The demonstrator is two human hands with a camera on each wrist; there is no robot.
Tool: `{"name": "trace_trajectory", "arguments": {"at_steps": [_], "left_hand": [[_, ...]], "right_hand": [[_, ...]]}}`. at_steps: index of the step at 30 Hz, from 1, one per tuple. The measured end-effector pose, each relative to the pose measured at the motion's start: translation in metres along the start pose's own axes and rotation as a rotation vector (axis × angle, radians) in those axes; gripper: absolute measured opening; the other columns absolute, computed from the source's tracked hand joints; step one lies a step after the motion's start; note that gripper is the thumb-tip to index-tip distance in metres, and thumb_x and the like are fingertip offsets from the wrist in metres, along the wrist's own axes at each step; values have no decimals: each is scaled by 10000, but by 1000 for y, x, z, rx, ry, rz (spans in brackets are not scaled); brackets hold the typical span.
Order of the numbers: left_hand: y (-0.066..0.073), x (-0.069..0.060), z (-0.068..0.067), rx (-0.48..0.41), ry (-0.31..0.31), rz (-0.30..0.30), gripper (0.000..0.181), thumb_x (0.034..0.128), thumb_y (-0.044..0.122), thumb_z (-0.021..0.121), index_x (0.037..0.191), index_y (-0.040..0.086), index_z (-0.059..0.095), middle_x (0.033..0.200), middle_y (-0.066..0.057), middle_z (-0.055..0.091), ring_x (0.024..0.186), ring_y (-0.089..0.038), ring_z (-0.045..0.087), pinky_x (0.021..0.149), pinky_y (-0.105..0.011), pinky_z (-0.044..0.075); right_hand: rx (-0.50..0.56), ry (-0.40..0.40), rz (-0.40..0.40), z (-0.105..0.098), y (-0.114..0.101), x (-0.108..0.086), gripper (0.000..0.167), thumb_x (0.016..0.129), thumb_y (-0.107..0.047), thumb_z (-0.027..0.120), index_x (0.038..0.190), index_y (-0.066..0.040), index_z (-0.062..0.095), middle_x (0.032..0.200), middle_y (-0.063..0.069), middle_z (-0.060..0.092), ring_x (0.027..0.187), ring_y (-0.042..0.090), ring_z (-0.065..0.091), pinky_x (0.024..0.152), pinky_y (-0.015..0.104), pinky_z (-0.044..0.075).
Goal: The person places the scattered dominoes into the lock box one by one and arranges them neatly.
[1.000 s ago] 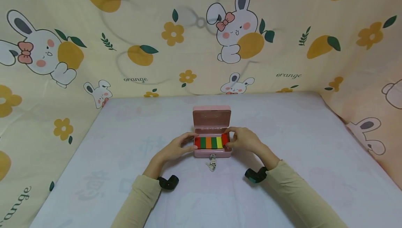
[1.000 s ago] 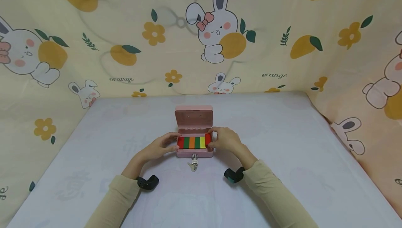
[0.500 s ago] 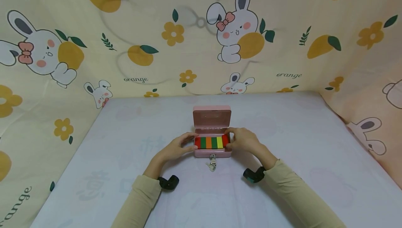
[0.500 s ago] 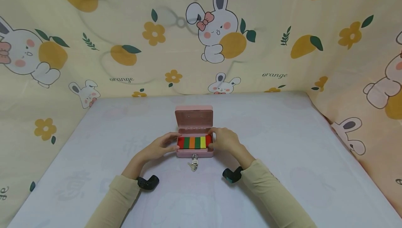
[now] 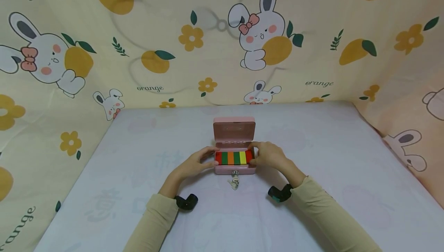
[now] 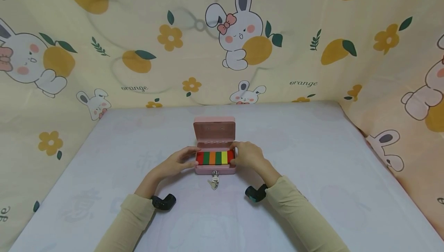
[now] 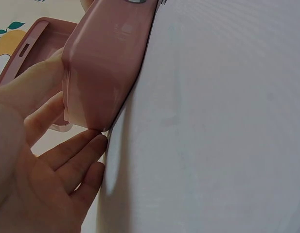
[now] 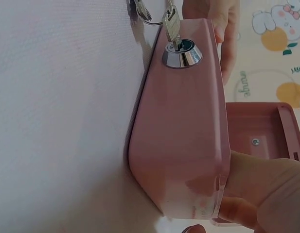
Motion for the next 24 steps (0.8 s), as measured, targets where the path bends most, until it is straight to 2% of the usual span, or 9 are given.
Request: {"name": "trace_trajectory", "arguments": {"at_steps": [8,17,24], "left_hand": [[1,0,0,-2,-1,-2,520,930,277,639,1407,177,458,1528,-80,427,1467,-293,336,1232,-488,254],[1,0,0,-7,-1,-6,527,929,273,640,1411,165,455,1528,-82,428,1467,-290,336,1233,-482,257],[1,0,0,-5,0,-10,528,930,282,638,1413,175,453,1527,-79,428,1462,-292,344,1231,-488,260]], "right_hand": [[-21,-7,5,1,0,2,465,798,-275,765,1219,-143,617,826,73,604,745,195,516,572,236,382],[-82,-17,9,0,-5,4,475,777,-278,785,1202,-134,631,1055,107,680,842,228,550,670,308,507],[-101,-18,20,1,-5,5,485,760,-283,796,1195,-138,638,1050,103,683,833,228,552,675,323,521]]}}
Point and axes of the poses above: each hand's wrist, its own x-axis towards the middle knuckle, its own z-axis out of the palm, y = z × x, the point moved 8 cm from there along x, towards the middle knuckle
